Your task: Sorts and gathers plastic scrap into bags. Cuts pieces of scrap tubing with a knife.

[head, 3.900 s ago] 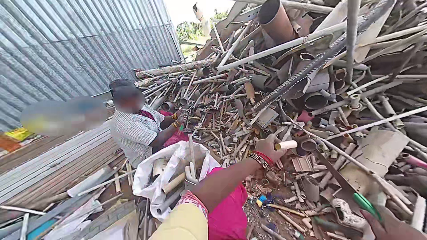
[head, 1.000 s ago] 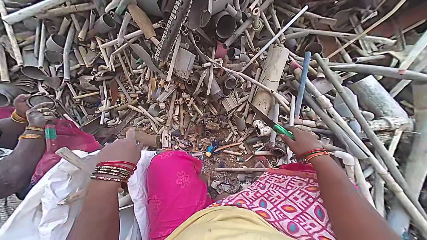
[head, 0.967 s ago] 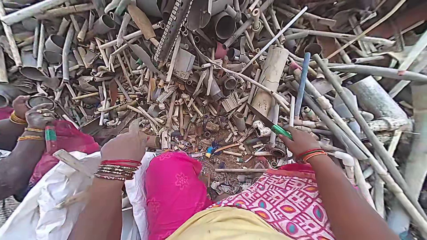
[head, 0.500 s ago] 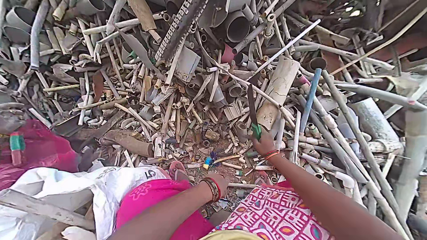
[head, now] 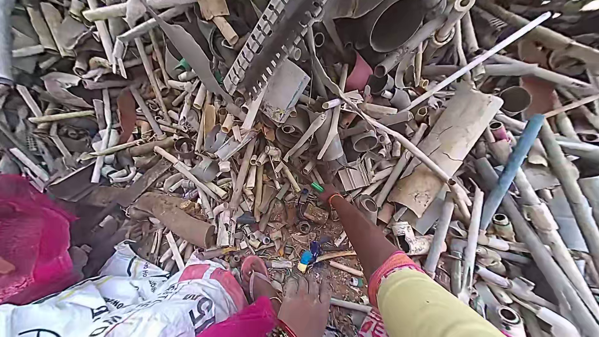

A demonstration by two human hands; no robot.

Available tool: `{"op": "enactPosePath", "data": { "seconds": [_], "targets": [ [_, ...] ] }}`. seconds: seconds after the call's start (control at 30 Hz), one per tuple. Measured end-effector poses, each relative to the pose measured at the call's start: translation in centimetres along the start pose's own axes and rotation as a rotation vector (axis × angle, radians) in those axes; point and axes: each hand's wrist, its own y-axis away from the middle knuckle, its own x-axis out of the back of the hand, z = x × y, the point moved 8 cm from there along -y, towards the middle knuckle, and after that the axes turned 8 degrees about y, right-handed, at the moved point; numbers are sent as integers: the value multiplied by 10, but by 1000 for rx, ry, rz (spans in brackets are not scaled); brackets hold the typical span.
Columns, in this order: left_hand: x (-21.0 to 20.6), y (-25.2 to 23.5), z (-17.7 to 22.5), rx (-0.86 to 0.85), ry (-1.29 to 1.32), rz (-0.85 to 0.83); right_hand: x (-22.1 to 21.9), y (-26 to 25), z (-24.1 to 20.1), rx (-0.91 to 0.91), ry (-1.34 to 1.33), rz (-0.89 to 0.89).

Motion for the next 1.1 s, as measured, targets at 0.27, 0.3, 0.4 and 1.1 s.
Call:
{"op": "enactPosePath", "data": {
  "seconds": [0.27,0.3,0.4,1.1],
  "targets": [
    [9,12,12,-138,-47,320,-13,3,-10,-111,38,-26],
    [5,10,12,-124,-18,222,-10,12,-8,-123,46,11],
    [-5,0,6,-21,34,-209,-1,46,-1,-132,18,48],
    [37,54,61,9,398,506,61,485,82,95,-589,612]
  ]
}}
